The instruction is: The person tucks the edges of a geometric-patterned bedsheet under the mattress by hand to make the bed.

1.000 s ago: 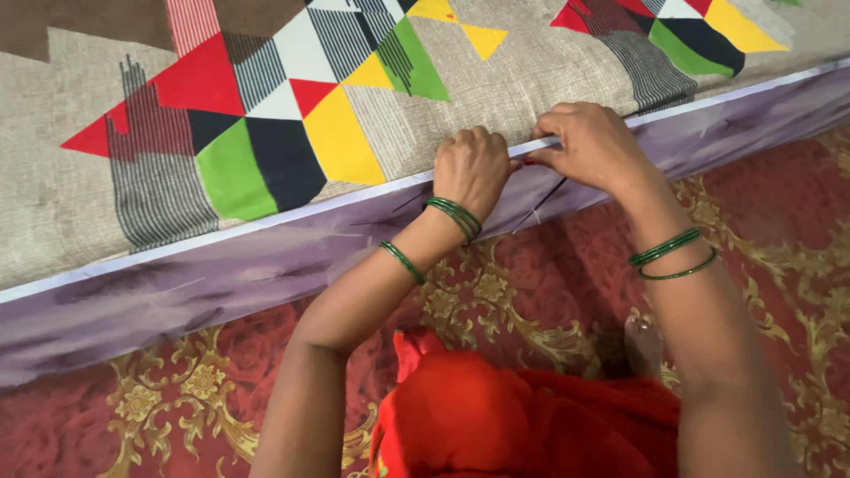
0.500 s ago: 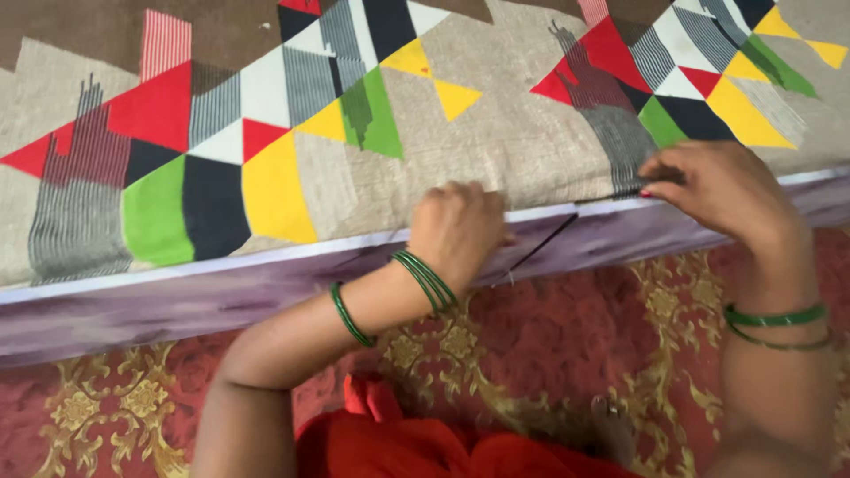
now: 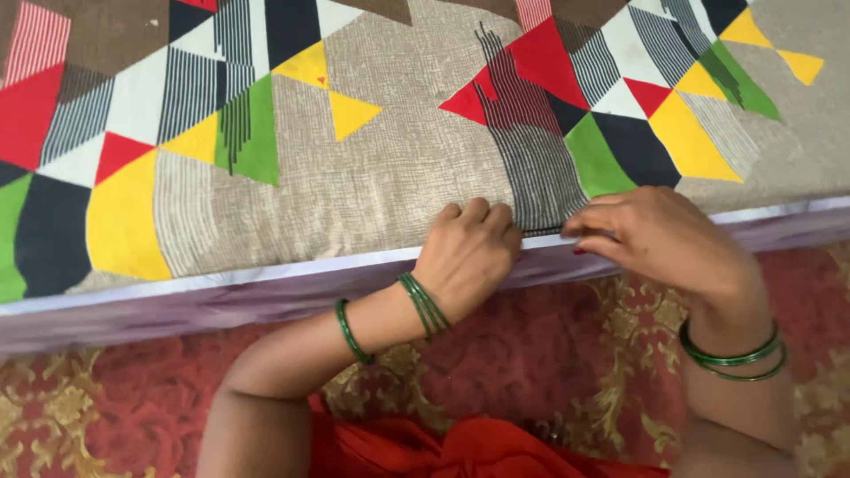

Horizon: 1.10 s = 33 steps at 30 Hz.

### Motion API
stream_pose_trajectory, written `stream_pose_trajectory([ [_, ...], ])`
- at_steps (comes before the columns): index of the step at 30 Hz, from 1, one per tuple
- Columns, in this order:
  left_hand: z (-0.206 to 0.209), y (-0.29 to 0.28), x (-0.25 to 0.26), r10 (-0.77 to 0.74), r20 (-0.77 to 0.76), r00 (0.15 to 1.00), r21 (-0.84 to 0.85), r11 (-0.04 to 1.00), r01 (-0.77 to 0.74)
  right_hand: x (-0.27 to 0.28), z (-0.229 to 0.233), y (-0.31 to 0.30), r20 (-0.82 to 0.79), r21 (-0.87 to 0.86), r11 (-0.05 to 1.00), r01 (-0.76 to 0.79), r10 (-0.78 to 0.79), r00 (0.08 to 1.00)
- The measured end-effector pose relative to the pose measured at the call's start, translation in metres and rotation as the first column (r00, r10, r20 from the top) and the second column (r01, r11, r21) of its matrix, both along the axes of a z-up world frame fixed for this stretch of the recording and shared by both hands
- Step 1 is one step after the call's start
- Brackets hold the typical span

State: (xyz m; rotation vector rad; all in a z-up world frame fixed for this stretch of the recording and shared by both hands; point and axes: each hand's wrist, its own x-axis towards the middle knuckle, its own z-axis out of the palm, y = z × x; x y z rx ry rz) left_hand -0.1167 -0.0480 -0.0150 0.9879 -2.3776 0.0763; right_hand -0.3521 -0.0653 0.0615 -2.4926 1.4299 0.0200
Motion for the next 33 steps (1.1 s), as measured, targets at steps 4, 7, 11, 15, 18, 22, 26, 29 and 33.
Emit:
stream_pose_trajectory([
  [4,0.003,0.005,-0.013,0.055,-0.007,0.998,0.005,0.998,-0.055,-0.010,-0.009,0.001,0.094,-0.224,0.968,-0.110,0.133,0.987],
  [7,0.006,0.008,-0.023,0.106,-0.020,0.994,0.018,0.994,-0.105,-0.019,-0.013,0.003,0.161,-0.290,0.955,-0.066,0.116,0.980],
  [11,0.009,0.005,-0.033,0.145,-0.015,0.989,0.006,0.989,-0.145,-0.029,-0.018,0.003,0.150,-0.397,0.916,-0.058,0.127,0.980],
  [15,0.009,-0.002,-0.044,0.235,-0.011,0.972,-0.054,0.970,-0.236,-0.034,-0.024,0.005,0.161,-0.487,0.874,-0.011,0.102,0.982],
  [18,0.009,0.005,-0.047,0.238,-0.007,0.971,-0.119,0.964,-0.237,-0.037,-0.031,0.002,0.206,-0.578,0.816,0.014,0.130,0.970],
  [22,0.009,0.014,-0.046,0.227,-0.006,0.974,-0.174,0.959,-0.224,-0.047,-0.042,0.001,0.216,-0.612,0.791,0.023,0.140,0.966],
  [26,0.005,0.014,-0.043,0.215,0.001,0.977,-0.130,0.968,-0.213,-0.060,-0.039,0.004,0.210,-0.460,0.888,-0.024,0.136,0.968],
  [29,0.001,0.006,-0.041,0.226,-0.044,0.973,-0.034,0.973,-0.227,-0.066,-0.030,0.007,0.215,-0.357,0.933,-0.043,0.127,0.968],
  [33,-0.004,0.003,-0.043,0.229,-0.021,0.973,-0.060,0.971,-0.230,-0.058,-0.033,0.002,0.244,-0.297,0.954,-0.045,0.122,0.962],
])
